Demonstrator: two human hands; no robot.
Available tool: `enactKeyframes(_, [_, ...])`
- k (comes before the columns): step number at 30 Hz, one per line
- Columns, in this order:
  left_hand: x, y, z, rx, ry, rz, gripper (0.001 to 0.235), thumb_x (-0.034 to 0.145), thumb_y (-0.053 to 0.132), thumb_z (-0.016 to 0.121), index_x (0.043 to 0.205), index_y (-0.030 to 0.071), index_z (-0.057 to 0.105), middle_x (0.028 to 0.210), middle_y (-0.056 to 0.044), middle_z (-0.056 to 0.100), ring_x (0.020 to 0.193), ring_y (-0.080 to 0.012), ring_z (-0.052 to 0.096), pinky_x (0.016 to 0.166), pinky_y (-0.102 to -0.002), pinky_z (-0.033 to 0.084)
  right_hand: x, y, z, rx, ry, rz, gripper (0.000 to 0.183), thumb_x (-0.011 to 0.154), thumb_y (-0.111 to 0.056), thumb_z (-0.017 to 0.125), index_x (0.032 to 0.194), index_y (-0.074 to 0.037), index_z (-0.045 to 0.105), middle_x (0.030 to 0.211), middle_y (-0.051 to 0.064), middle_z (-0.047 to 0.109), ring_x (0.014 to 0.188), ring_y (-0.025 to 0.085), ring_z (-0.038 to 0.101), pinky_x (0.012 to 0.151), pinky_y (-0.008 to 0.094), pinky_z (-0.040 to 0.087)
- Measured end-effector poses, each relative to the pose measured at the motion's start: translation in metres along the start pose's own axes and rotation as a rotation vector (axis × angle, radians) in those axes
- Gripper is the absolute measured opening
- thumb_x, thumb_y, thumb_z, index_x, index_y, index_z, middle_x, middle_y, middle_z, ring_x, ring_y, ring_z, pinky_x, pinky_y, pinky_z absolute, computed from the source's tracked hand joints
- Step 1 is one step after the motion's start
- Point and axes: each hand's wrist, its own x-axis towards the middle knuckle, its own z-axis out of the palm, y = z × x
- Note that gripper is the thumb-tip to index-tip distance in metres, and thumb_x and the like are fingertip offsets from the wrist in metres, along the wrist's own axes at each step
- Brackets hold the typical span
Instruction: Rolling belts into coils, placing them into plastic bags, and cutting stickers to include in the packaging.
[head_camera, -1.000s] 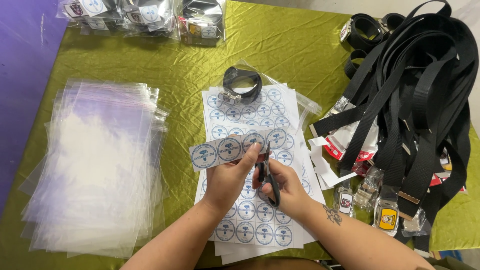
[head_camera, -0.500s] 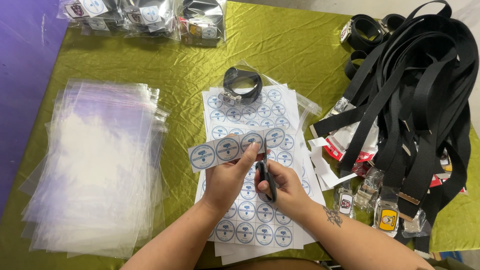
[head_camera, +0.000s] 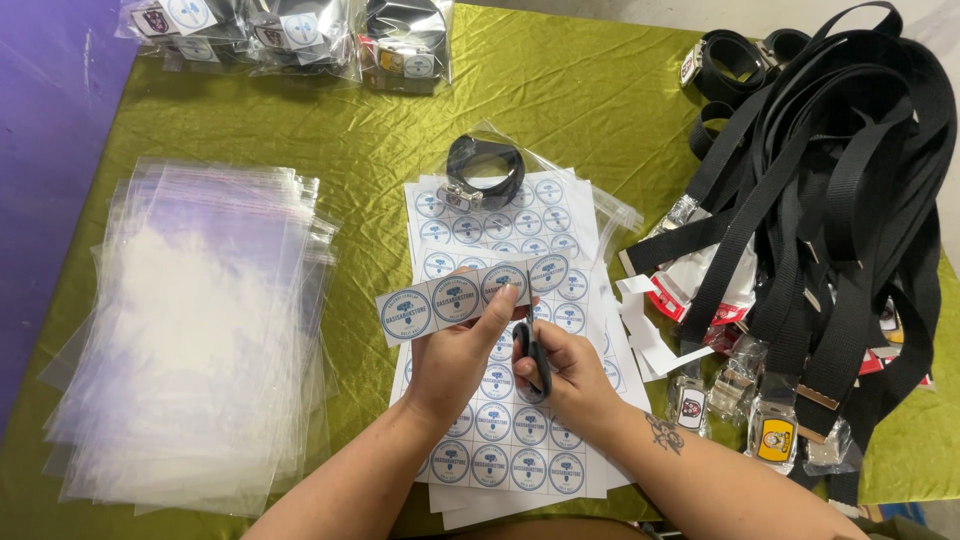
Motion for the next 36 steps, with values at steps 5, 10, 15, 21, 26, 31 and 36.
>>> enactKeyframes(5, [0.007, -0.032, 0.005, -0.069, -0.027, 0.094, 0.047, 0.092, 0.025, 0.075, 0.131, 0.001, 0.067, 0.107, -0.019, 0.078, 0.101, -0.0293, 0.075, 0.090, -0.043, 0.059, 0.003, -0.003, 0.000, -0.011, 0.012, -0.048, 0.035, 0.090, -0.039, 0.075, 0.088, -0.004, 0.070, 0.061, 0.009, 0.070, 0.065, 0.017, 0.064, 0.070, 0.031, 0.052])
enactKeyframes(10, [0.008, -0.041, 0.005, -0.079, -0.040, 0.106, 0.046, 0.089, 0.023, 0.078, 0.129, 0.002, 0.067, 0.104, -0.019, 0.078, 0.100, -0.0300, 0.075, 0.092, -0.046, 0.059, 0.004, -0.006, 0.001, 0.008, 0.039, -0.046, 0.037, 0.091, -0.041, 0.074, 0.089, -0.004, 0.069, 0.062, 0.010, 0.070, 0.066, 0.019, 0.065, 0.071, 0.032, 0.052])
enactKeyframes(15, [0.003, -0.037, 0.002, -0.064, -0.058, 0.065, 0.043, 0.091, 0.024, 0.076, 0.128, 0.003, 0.069, 0.106, -0.018, 0.079, 0.101, -0.0294, 0.075, 0.091, -0.045, 0.059, 0.004, -0.004, 0.001, 0.007, 0.048, -0.012, 0.034, 0.092, -0.038, 0.073, 0.088, -0.004, 0.069, 0.060, 0.011, 0.069, 0.063, 0.019, 0.063, 0.068, 0.031, 0.050])
enactKeyframes(21, [-0.013, 0.012, -0.001, 0.102, -0.042, -0.231, 0.050, 0.086, 0.039, 0.079, 0.121, 0.003, 0.074, 0.103, -0.019, 0.079, 0.102, -0.0304, 0.075, 0.096, -0.048, 0.055, 0.004, 0.000, -0.001, 0.022, 0.038, -0.011, 0.029, 0.094, -0.032, 0.073, 0.086, -0.005, 0.068, 0.058, 0.010, 0.068, 0.060, 0.017, 0.061, 0.065, 0.029, 0.048])
enactKeyframes(26, [0.011, 0.078, -0.004, 0.347, -0.108, -0.628, 0.077, 0.080, 0.070, 0.068, 0.118, 0.003, 0.076, 0.114, -0.020, 0.077, 0.123, -0.0328, 0.067, 0.112, -0.051, 0.042, 0.006, -0.008, 0.002, 0.058, 0.052, 0.079, 0.023, 0.092, -0.025, 0.077, 0.088, -0.002, 0.073, 0.058, 0.014, 0.071, 0.058, 0.016, 0.061, 0.062, 0.026, 0.049])
enactKeyframes(31, [0.024, 0.053, -0.015, -0.036, 0.076, -0.282, 0.032, 0.092, 0.034, 0.075, 0.105, 0.005, 0.077, 0.098, -0.013, 0.080, 0.104, -0.0238, 0.076, 0.106, -0.048, 0.053, 0.013, -0.043, 0.000, -0.194, 0.081, 0.105, 0.020, 0.084, -0.020, 0.085, 0.091, -0.002, 0.078, 0.062, 0.012, 0.076, 0.060, 0.014, 0.063, 0.062, 0.026, 0.050])
enactKeyframes(36, [0.034, 0.034, -0.031, -0.029, 0.186, 0.086, 0.018, 0.102, 0.024, 0.067, 0.104, 0.006, 0.063, 0.093, -0.010, 0.075, 0.098, -0.0204, 0.075, 0.097, -0.043, 0.059, 0.013, -0.043, -0.021, -0.812, -0.005, 0.036, 0.030, 0.083, -0.017, 0.082, 0.106, 0.002, 0.075, 0.077, 0.019, 0.078, 0.067, 0.025, 0.071, 0.063, 0.032, 0.057])
